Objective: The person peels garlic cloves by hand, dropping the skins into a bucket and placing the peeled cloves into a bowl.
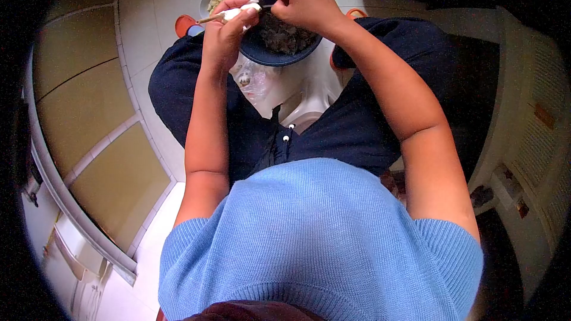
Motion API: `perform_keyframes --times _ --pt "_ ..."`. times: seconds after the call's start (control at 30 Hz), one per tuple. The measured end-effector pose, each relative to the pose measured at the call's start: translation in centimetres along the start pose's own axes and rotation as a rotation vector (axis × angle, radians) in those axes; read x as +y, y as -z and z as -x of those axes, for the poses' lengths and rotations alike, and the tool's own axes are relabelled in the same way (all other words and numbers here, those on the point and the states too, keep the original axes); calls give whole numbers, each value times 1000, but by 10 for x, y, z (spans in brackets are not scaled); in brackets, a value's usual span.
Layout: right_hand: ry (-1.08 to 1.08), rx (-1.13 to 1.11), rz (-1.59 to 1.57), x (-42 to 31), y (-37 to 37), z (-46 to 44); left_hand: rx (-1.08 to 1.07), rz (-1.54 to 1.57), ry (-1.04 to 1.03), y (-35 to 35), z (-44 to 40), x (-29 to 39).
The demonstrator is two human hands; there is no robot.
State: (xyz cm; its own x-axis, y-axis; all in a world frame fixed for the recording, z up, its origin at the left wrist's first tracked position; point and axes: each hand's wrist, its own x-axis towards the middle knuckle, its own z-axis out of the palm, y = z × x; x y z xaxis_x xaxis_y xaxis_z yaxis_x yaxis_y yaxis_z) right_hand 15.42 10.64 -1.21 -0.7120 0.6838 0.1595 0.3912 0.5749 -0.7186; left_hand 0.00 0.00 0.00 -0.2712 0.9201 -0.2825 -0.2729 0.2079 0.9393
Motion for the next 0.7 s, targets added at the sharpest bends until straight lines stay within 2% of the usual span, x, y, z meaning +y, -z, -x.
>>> perform_keyframes --times 0.2,0.27,0.3,0.37,0.5,0.57,0.7 --pt "74 -21 4 1 -11 0 9 184 -52 3 -1 3" --pt "-57 -58 -419 -4 -14 -1 13 181 -56 2 -1 4" --pt "-57 -58 -418 -3 -14 -1 13 182 -56 2 -1 2" --pt "-212 -234 -630 0 -15 -3 0 126 -47 2 -2 -1" --pt "-161 -213 -679 -9 -9 -1 16 129 -46 -2 1 2" --pt "-479 -302 -928 -17 -2 0 17 72 -68 -3 1 2" --pt "-459 -355 -944 -13 -2 -1 23 92 -79 -4 1 -2"
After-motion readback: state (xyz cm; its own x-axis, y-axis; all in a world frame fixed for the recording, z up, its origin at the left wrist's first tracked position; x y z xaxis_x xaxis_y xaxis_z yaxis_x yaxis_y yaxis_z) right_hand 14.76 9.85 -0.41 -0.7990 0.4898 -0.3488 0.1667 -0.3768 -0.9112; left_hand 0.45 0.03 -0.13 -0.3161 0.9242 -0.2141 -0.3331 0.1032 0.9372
